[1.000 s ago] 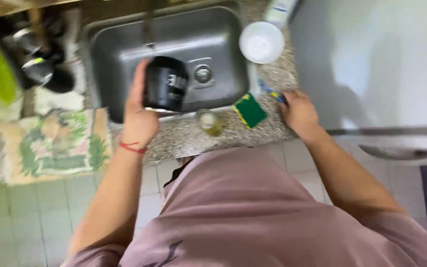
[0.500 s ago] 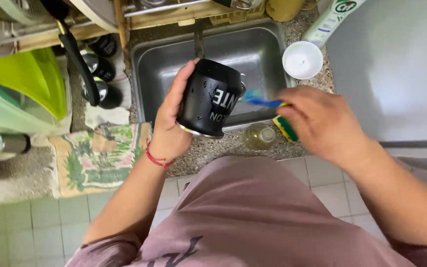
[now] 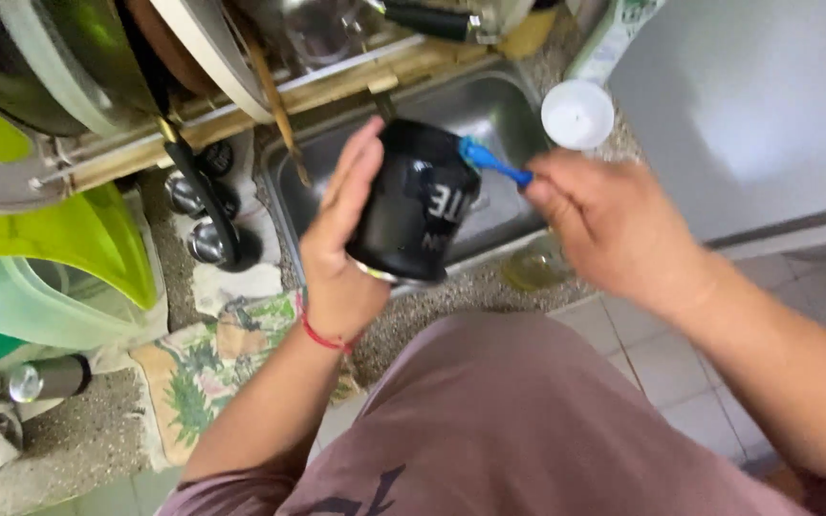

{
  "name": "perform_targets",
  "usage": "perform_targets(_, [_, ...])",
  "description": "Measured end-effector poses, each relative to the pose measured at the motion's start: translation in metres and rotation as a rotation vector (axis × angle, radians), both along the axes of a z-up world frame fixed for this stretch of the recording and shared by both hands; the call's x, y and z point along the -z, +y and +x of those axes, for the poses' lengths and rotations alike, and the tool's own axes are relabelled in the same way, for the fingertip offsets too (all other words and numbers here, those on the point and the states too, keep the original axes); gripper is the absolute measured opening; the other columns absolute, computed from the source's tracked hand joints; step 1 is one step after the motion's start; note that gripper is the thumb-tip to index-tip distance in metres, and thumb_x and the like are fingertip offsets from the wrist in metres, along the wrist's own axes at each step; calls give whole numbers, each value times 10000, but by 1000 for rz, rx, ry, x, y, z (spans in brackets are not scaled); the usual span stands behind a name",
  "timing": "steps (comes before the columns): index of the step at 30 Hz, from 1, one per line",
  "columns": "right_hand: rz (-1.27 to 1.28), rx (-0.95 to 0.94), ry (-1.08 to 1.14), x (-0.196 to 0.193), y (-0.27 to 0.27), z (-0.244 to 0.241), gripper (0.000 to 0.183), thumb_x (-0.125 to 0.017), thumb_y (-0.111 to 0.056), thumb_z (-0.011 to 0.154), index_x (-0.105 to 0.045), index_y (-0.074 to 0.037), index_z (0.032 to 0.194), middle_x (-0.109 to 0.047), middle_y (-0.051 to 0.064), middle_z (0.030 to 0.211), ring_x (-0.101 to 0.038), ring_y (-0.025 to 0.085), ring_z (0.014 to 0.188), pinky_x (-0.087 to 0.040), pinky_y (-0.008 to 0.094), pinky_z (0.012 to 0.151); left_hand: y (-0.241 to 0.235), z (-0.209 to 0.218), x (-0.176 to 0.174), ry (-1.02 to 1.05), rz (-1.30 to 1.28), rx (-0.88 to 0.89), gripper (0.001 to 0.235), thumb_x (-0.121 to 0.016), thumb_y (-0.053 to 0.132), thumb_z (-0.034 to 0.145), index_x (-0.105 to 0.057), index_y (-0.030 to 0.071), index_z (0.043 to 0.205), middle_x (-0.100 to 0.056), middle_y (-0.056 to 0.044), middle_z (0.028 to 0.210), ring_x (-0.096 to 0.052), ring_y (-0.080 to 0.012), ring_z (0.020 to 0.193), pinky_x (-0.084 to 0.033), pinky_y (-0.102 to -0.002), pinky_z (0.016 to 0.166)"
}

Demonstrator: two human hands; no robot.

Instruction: Thoroughly cleaning a black cup in a sink using a toothbrush and a sponge.

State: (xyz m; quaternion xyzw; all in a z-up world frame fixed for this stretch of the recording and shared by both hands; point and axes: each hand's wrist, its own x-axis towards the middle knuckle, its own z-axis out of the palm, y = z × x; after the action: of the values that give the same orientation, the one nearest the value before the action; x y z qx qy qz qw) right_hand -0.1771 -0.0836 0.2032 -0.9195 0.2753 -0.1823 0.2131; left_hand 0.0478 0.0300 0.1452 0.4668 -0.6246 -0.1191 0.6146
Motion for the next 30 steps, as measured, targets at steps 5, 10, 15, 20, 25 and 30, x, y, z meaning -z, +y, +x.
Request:
perform_targets(5, [-151, -42, -97, 1, 14, 2, 255, -428, -187, 1073, -581, -24, 949, -520, 49, 689, -499, 223, 551, -432, 362, 478, -3, 2, -3, 141, -6, 79, 418, -566, 65, 1099, -435, 117, 1493, -411, -189, 1578, -418, -335, 1526, -355, -476, 1355])
perform_targets(10, [-119, -55, -89, -2, 27, 8, 220, -455, -1, 1039, -569, -39, 855, -494, 7, 630, -489, 158, 485, -453, 272, 362, 3, 3, -5, 86, 16, 90, 402, -531, 138, 1122, -417, 106, 1506, -387, -193, 1594, -394, -348, 1545, -349, -508, 1359])
perform_targets(15, [-165, -9, -17, -9, 13, 6, 238, -437, -206, 1084, -575, -48, 970, -545, 54, 745, -521, 260, 608, -430, 398, 562, -1, 7, -4, 94, 18, 73, 440, -568, 137, 1104, -406, 94, 1511, -375, -192, 1602, -373, -350, 1559, -325, -504, 1372])
perform_targets(20, [-87, -108, -44, -7, 25, 15, 145, -506, -88, 1013, -590, -84, 895, -546, 2, 646, -533, 149, 480, -494, 288, 394, 3, 9, -3, 118, 21, 92, 402, -532, 137, 1118, -417, 105, 1501, -384, -198, 1593, -385, -351, 1548, -340, -503, 1368])
perform_targets(25, [-127, -62, 32, -15, 20, 12, 261, -419, -260, 1062, -577, -73, 973, -543, 45, 696, -539, 252, 556, -435, 405, 506, 3, 7, -2, 120, 29, 109, 408, -522, 196, 1119, -418, 94, 1501, -369, -195, 1602, -383, -343, 1550, -324, -500, 1377])
perform_targets(30, [-75, -127, -4, -19, 23, 16, 238, -458, -220, 1036, -626, -60, 987, -625, 37, 713, -619, 201, 534, -549, 352, 444, 4, 8, -8, 125, 52, 95, 391, -537, 108, 1112, -435, 119, 1490, -384, -203, 1597, -401, -343, 1543, -344, -481, 1359])
